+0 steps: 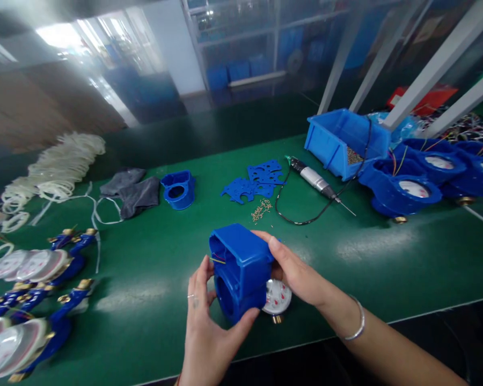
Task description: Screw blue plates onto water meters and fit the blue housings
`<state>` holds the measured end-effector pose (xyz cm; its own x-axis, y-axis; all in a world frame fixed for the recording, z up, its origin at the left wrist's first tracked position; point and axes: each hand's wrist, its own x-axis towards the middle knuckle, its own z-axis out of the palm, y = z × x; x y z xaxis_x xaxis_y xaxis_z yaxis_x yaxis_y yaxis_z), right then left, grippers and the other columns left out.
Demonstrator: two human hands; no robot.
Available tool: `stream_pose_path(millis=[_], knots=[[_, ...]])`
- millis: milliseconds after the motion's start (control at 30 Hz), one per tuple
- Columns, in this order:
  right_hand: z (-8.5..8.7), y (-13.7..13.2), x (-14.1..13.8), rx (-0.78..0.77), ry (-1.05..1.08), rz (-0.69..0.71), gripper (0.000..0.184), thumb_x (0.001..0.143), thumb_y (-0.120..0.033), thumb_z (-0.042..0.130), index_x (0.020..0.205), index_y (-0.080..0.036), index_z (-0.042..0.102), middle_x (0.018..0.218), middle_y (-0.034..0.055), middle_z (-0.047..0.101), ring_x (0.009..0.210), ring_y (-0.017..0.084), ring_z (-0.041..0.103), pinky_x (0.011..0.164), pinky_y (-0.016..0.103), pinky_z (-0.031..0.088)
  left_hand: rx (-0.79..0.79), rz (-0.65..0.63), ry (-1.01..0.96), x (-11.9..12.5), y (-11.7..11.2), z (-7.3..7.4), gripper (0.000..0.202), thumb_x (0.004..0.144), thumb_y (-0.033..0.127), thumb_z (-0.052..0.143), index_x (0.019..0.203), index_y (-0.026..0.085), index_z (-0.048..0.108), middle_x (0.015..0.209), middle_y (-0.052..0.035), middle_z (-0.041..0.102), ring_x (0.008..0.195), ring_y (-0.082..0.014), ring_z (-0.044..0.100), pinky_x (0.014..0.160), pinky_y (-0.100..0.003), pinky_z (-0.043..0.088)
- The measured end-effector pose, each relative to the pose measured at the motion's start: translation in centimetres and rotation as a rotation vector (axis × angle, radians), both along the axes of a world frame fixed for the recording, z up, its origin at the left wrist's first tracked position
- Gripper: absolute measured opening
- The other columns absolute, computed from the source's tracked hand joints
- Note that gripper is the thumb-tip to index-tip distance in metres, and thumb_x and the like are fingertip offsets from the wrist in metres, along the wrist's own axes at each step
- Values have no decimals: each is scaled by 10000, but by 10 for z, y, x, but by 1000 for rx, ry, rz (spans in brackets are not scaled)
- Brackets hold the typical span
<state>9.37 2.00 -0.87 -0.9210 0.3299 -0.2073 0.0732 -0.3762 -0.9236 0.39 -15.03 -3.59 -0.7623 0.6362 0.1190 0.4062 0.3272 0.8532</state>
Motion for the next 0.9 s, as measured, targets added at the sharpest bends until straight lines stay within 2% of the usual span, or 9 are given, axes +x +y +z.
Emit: stream_pose_path(millis=[100, 200, 267, 333, 533, 633, 767, 833, 900], knots=[[-5, 1, 3, -215, 50, -4, 640, 831, -646, 477, 1307, -221, 435, 1162, 101, 620, 1044, 210, 612, 947, 396, 473, -46, -37, 193, 0, 4, 11, 940, 617, 369, 808, 1419, 258, 331, 1335, -151, 441, 1183, -347, 476, 898, -509, 482], [-4, -1, 2, -294, 14, -42, 638, 768, -580, 615, 1278, -226, 470, 1117, 74, 647, 992, 200, 637, 932, 386, 486, 109, -35, 90, 1, 7, 21, 863, 605, 426, 802, 1368, 232, 448, 1287, -149, 499, 1153, -353, 484, 958, -484, 415], [-3, -2, 1, -288, -3, -49, 579, 780, -582, 587, 1232, -225, 521, 1072, 66, 668, 983, 206, 642, 899, 393, 506, 229, -3, -69, -2, 9, 25, 686, 707, 466, 705, 1320, 221, 520, 1223, -134, 549, 1125, -329, 497, 957, -429, 400], [-2, -2, -1, -283, -12, -39, 559, 793, -609, 537, 1194, -220, 558, 1027, 69, 685, 980, 219, 644, 868, 408, 521, 255, 8, -156, -9, 12, 27, 511, 786, 427, 628, 1259, 237, 583, 1119, -105, 593, 1048, -282, 530, 908, -367, 418], [0, 0, -2, -341, 8, -31, 487, 803, -571, 557, 1132, -214, 599, 924, 44, 708, 924, 200, 666, 860, 392, 525, 141, -131, -77, -43, 20, 26, 216, 789, 348, 646, 960, 250, 734, 857, -70, 639, 764, -212, 563, 716, -286, 450], [2, 3, -5, -375, 32, -10, 466, 815, -584, 537, 1071, -207, 634, 892, 45, 713, 880, 195, 676, 848, 386, 531, 173, -157, -102, -50, 25, 24, 162, 794, 359, 646, 795, 231, 746, 868, -89, 642, 835, -232, 583, 736, -294, 458], [2, 3, -9, -370, 30, 5, 529, 857, -620, 426, 1044, -179, 650, 861, 74, 713, 864, 209, 679, 807, 397, 541, 298, -85, -246, -46, 35, 15, 183, 792, 375, 663, 731, 215, 725, 1150, -102, 604, 1154, -270, 501, 944, -337, 398], [3, 2, -9, -338, -3, -6, 580, 884, -636, 334, 1062, -178, 641, 854, 80, 709, 848, 211, 680, 765, 390, 549, 360, -5, -366, -40, 41, 12, 237, 752, 431, 698, 695, 201, 707, 1022, -99, 646, 1167, -279, 490, 956, -339, 388], [4, 1, -7, -223, -66, -36, 646, 902, -649, 230, 1041, -175, 646, 841, 88, 703, 834, 214, 677, 713, 373, 553, 390, 96, -489, -32, 47, 11, 304, 678, 487, 748, 667, 190, 689, 820, -68, 647, 1041, -257, 545, 875, -300, 427]])
